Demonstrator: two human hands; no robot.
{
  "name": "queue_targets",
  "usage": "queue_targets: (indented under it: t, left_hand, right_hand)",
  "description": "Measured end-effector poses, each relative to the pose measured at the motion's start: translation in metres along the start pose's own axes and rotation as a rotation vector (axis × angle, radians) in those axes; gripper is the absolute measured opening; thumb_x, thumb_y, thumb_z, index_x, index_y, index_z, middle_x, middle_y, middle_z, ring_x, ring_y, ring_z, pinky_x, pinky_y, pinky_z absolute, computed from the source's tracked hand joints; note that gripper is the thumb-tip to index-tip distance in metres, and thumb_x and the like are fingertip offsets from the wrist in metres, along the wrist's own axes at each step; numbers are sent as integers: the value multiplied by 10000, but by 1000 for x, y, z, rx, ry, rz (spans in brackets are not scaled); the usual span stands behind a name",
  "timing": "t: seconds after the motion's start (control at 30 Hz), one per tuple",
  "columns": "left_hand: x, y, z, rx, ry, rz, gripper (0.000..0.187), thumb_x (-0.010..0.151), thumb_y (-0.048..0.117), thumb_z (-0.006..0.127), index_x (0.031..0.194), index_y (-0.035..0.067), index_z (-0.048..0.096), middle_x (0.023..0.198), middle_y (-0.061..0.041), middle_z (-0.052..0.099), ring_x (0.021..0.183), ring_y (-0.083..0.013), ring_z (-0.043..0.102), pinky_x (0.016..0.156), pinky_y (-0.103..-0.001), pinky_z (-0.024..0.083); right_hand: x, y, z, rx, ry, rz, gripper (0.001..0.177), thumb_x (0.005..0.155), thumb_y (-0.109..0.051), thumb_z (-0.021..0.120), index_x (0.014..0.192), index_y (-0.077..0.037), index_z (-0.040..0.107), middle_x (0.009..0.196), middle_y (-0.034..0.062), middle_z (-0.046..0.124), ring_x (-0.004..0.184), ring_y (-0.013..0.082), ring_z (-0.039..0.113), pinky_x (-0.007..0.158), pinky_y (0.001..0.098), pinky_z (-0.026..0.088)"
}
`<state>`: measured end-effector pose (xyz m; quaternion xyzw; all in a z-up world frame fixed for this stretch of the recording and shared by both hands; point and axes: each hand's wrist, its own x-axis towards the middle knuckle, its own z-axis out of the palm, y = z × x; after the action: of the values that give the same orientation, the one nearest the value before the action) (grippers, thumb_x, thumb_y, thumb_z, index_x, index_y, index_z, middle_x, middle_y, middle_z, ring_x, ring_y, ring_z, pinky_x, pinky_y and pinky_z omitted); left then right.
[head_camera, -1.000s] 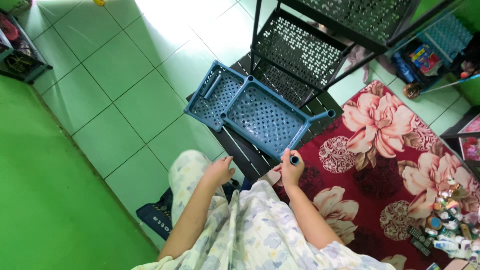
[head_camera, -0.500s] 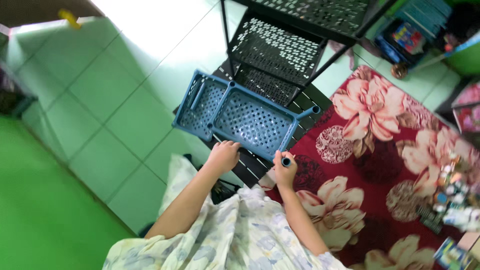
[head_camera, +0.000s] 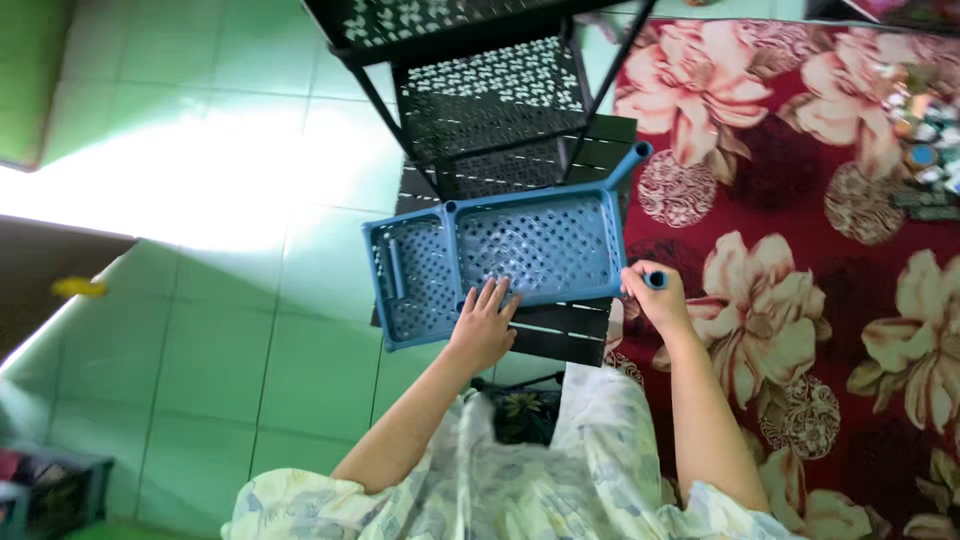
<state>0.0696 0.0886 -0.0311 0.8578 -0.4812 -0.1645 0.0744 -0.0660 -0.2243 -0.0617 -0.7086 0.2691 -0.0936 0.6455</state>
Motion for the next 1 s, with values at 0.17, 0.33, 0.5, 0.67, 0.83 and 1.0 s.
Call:
queue_targets:
  t: [0.17, 0.33, 0.5, 0.67, 0.83, 1.0]
  left_hand:
    - [22, 17, 24, -57, 132, -32, 746, 854, 462, 687, 1423, 21, 492, 1513, -232, 400, 1415, -418, 343, 1134, -595, 260]
    - [47, 25, 53, -59, 352, -106, 599, 900, 542, 659, 1130, -11, 654, 1195, -227, 622, 1155, -398, 583, 980, -503, 452]
    - [63, 24, 76, 7, 498, -106, 561, 885, 580, 657, 937, 21, 658, 941, -171, 650, 947, -364, 652, 769, -461, 532]
    - [60, 32, 95, 74, 573, -100, 643, 837, 650, 671, 850, 10, 615, 847, -183, 638, 868, -382, 664, 692, -420, 544]
    - [66, 25, 118, 168, 743, -62, 619, 858, 661, 665, 852, 46, 597, 766, -118, 610, 735, -318, 639, 608, -411, 491]
    - [78, 19, 126, 294, 980, -25, 665, 832, 716, 642, 876, 52, 629, 719, -96, 627, 639, -293, 631, 601, -422, 470]
  right_hand:
    - [5, 13, 11, 128, 65, -121, 292, 966, -51, 615, 683, -36, 543, 663, 4, 591, 625, 71, 557, 604, 248, 464]
    - [13, 18, 7, 76, 70, -148, 303, 964, -54, 613, 664, -16, 590, 606, 34, 577, 553, 80, 490, 532, 269, 393]
    - [17, 21, 8, 144, 144, -201, 259, 953, -48, 615, 698, -5, 614, 592, 29, 546, 527, 92, 476, 551, 283, 420]
    - [15, 22, 22, 241, 167, -409, 318, 1013, -68, 629, 715, -62, 518, 618, -2, 496, 553, 87, 468, 656, 327, 501]
    - [23, 31, 29, 375, 165, -637, 222, 1047, -107, 672, 861, -73, 556, 665, -5, 499, 559, 98, 465, 644, 336, 473]
    - [36, 43, 32, 341, 240, -818, 175, 1100, -137, 690, 1002, -61, 567, 730, 9, 536, 586, 112, 490, 555, 284, 405]
